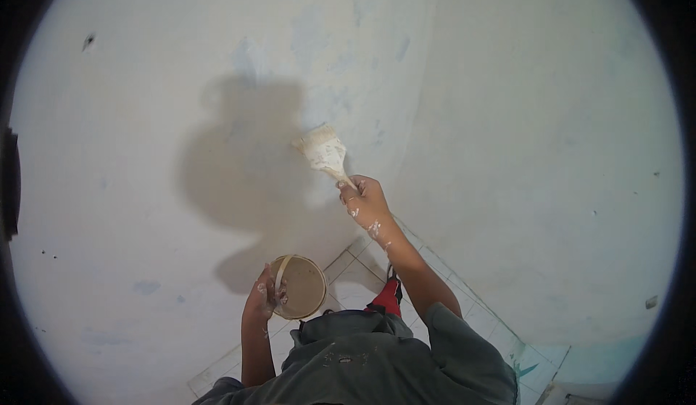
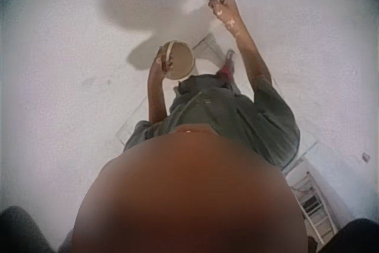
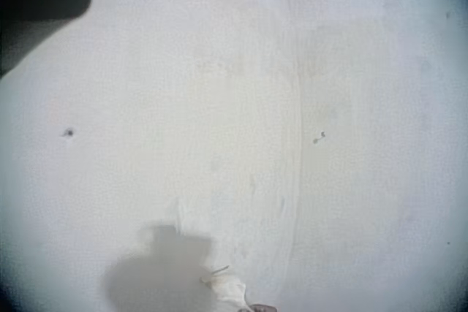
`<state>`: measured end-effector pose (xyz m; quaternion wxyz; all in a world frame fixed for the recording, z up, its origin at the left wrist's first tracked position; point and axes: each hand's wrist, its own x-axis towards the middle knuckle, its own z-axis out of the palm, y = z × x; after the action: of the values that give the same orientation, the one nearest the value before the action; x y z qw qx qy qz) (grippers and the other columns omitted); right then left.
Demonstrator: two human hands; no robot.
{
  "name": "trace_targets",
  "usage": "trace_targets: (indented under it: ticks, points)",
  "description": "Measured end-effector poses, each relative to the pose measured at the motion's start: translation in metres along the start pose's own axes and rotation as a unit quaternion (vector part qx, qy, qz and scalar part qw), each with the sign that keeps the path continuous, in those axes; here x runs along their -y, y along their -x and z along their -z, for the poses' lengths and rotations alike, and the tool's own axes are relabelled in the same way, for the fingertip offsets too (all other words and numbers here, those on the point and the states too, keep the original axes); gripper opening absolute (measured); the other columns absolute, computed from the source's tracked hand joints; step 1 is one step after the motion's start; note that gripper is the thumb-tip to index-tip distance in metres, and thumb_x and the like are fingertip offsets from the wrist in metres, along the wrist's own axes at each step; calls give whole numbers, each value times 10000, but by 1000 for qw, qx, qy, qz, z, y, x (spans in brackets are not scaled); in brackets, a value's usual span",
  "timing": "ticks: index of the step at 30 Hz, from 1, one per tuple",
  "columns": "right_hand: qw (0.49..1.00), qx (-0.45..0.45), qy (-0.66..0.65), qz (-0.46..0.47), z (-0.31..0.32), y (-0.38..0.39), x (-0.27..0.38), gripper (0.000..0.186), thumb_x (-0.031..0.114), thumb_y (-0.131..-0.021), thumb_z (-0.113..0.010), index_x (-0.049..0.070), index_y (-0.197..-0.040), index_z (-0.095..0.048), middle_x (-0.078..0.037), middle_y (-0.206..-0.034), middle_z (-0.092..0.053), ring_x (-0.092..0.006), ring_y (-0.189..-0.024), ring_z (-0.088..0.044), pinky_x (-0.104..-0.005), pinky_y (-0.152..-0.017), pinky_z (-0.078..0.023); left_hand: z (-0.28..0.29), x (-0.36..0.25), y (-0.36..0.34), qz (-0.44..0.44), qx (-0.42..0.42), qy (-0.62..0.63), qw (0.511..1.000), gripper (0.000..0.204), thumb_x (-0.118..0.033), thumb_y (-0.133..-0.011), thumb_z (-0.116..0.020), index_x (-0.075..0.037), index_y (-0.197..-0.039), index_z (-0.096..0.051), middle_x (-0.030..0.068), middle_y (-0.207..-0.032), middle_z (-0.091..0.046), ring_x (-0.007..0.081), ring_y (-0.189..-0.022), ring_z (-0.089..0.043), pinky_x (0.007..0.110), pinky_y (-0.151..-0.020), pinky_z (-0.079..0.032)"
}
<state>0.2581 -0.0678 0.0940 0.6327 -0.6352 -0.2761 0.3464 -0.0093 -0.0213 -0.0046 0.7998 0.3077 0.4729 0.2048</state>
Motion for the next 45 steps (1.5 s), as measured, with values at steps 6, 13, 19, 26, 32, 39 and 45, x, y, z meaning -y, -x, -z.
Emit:
trace_targets:
  ticks: [6,13,19,26,32,39,45]
  points:
    - [993,17,99,-59,13,0,13,191,154,-818,-520,-19,-758,-573,7,-590,-478,-54,-455,-363,-221,-394,-270,14,4,-13,33,90,13,995,401,-452,-882,-436,-67,-956,-522,52,-675,-518,126,-484,-424,284,-442,-379]
    - [981,25,159,-107,15,5,62,181,146,-799,-531,-21,-808,-601,14,-558,-469,-45,-420,-334,-201,-349,-222,31,15,-32,29,133,-9,991,428,-472,-870,-450,-61,-951,-532,46,-688,-534,123,-484,-432,282,-443,-387]
    - [971,-7,229,71,20,20,192,220,173,-771,-555,-31,-788,-633,19,-557,-465,-46,-425,-331,-198,-367,-236,23,3,-15,14,136,-12,990,387,-456,-863,-475,-90,-983,-515,55,-690,-537,120,-485,-447,283,-435,-400]
    - [952,-67,99,281,39,62,270,286,240,-829,-528,-31,-893,-591,64,-531,-340,-30,-422,-243,-190,-376,-176,23,7,-16,15,137,-6,990,363,-440,-868,-475,-97,-983,-509,54,-705,-540,122,-489,-452,287,-433,-399]
    - [981,14,4,193,46,21,188,325,278,-864,-520,-24,-966,-577,67,-515,-349,-36,-409,-275,-187,-358,-202,18,-1,-1,13,136,-5,991,411,-456,-883,-428,-76,-1007,-524,37,-700,-526,115,-513,-448,280,-444,-401]
    - [995,47,-52,-66,55,-8,-1,296,240,-827,-557,-37,-924,-597,32,-517,-394,-50,-387,-301,-201,-343,-210,37,12,-24,32,129,-14,991,405,-455,-884,-425,-85,-1011,-529,34,-702,-526,118,-512,-451,275,-439,-400]
    - [981,8,121,-153,40,-1,-65,260,216,-820,-562,-40,-812,-604,5,-533,-437,-56,-404,-333,-215,-344,-227,33,9,-28,29,110,-15,993,396,-453,-868,-463,-96,-1024,-538,32,-700,-536,117,-502,-454,274,-434,-395]
